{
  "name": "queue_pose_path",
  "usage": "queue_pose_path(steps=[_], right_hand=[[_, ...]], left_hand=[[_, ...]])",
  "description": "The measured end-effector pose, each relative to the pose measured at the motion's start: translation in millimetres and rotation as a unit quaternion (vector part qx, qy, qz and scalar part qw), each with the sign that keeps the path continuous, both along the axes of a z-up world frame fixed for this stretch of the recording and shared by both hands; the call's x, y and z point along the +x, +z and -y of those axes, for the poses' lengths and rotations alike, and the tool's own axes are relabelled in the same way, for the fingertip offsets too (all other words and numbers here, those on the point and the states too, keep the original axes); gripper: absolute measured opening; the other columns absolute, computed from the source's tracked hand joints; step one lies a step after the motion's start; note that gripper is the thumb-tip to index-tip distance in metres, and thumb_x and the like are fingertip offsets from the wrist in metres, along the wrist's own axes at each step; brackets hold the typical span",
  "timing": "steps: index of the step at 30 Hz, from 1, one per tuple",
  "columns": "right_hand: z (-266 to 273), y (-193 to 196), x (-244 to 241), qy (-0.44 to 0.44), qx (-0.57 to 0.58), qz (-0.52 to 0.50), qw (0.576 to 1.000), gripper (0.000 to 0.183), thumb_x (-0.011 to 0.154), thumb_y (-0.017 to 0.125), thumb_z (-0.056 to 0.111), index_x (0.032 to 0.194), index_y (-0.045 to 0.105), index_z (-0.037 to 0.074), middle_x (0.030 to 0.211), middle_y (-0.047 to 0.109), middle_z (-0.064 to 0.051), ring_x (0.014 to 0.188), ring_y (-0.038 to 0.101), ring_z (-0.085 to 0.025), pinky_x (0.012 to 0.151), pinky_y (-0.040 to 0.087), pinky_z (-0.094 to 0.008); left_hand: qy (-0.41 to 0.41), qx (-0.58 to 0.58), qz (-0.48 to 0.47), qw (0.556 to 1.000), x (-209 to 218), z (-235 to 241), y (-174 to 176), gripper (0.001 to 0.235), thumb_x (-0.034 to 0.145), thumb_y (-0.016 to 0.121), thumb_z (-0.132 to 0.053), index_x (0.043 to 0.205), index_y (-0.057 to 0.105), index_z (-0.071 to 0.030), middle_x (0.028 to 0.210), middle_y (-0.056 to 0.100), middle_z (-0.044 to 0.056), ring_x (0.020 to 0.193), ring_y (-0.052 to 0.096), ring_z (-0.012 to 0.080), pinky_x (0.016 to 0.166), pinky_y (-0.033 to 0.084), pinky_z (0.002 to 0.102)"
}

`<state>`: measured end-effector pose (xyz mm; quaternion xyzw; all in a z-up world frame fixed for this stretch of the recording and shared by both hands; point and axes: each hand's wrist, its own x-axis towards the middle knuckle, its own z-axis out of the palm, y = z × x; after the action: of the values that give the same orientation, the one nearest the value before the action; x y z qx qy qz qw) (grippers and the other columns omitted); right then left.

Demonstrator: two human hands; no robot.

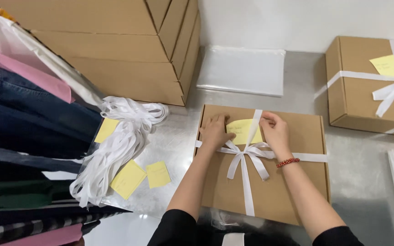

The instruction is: The person unties a ribbon and opens a cardboard box, removes a plastic-wrapped brown top, and places it on a hanger on a clothing rack. The person then repacks the empty plastic bag into the box and closes it.

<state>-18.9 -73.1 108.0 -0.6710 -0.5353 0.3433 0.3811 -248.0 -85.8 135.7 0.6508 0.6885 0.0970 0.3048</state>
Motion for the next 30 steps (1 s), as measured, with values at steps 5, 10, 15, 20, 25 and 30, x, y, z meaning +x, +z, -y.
queue_pose_path(steps=[5, 10, 15, 20, 25, 30], right_hand=[[-5, 23, -11, -0.003, -0.029, -0.085, 0.996, 0.037, 0.096, 0.07, 0.02, 0.132, 0.074, 0.013, 0.12, 0.078, -0.011, 0.109, 0.073, -0.025, 0.095, 0.053, -0.037], [-5, 8, -13, 0.007, -0.04, -0.117, 0.992, 0.036, 0.096, 0.069, 0.017, 0.131, 0.073, 0.015, 0.127, 0.074, -0.007, 0.106, 0.069, -0.017, 0.096, 0.053, -0.034], [3, -10, -11, 0.062, 0.056, -0.029, 0.996, 0.037, 0.092, 0.075, 0.013, 0.129, 0.076, 0.015, 0.142, 0.053, -0.014, 0.117, 0.065, -0.029, 0.104, 0.051, -0.039], [7, -5, -15, 0.064, 0.057, -0.027, 0.996, 0.04, 0.093, 0.076, 0.015, 0.132, 0.073, 0.016, 0.146, 0.049, -0.012, 0.12, 0.063, -0.027, 0.11, 0.047, -0.039], [23, 16, -31, 0.098, 0.101, 0.013, 0.99, 0.041, 0.096, 0.076, 0.014, 0.136, 0.069, 0.009, 0.146, 0.045, -0.02, 0.133, 0.055, -0.044, 0.117, 0.04, -0.051], [69, 74, -103, 0.187, 0.101, -0.023, 0.977, 0.046, 0.105, 0.073, 0.016, 0.147, 0.061, 0.004, 0.137, 0.066, -0.022, 0.122, 0.066, -0.036, 0.101, 0.052, -0.041]], left_hand=[[0.024, -0.004, 0.009, 1.0, 2, 1, 4, 0.053, 0.081, 0.088, -0.039, 0.127, 0.065, -0.029, 0.134, 0.058, 0.0, 0.135, 0.05, 0.0271, 0.103, 0.045, 0.066], [0.053, -0.019, 0.046, 0.997, 1, 7, 12, 0.051, 0.081, 0.087, -0.037, 0.127, 0.066, -0.026, 0.122, 0.065, -0.001, 0.129, 0.053, 0.0257, 0.101, 0.043, 0.058], [0.095, 0.025, 0.144, 0.985, -7, 12, -18, 0.052, 0.084, 0.083, -0.038, 0.129, 0.06, -0.024, 0.088, 0.071, -0.009, 0.11, 0.063, 0.0209, 0.096, 0.038, 0.047], [0.199, 0.059, 0.309, 0.928, -23, 20, -15, 0.06, 0.089, 0.082, -0.022, 0.143, 0.055, -0.016, 0.096, 0.073, 0.006, 0.099, 0.073, 0.0268, 0.084, 0.059, 0.044], [0.297, 0.128, 0.419, 0.849, -61, 46, -12, 0.054, 0.096, 0.077, -0.015, 0.145, 0.055, -0.013, 0.098, 0.07, 0.011, 0.096, 0.071, 0.0235, 0.075, 0.063, 0.037], [0.328, 0.163, 0.537, 0.76, -111, 115, -10, 0.058, 0.098, 0.075, -0.008, 0.15, 0.049, -0.009, 0.112, 0.066, 0.012, 0.094, 0.074, 0.0206, 0.072, 0.069, 0.034]])
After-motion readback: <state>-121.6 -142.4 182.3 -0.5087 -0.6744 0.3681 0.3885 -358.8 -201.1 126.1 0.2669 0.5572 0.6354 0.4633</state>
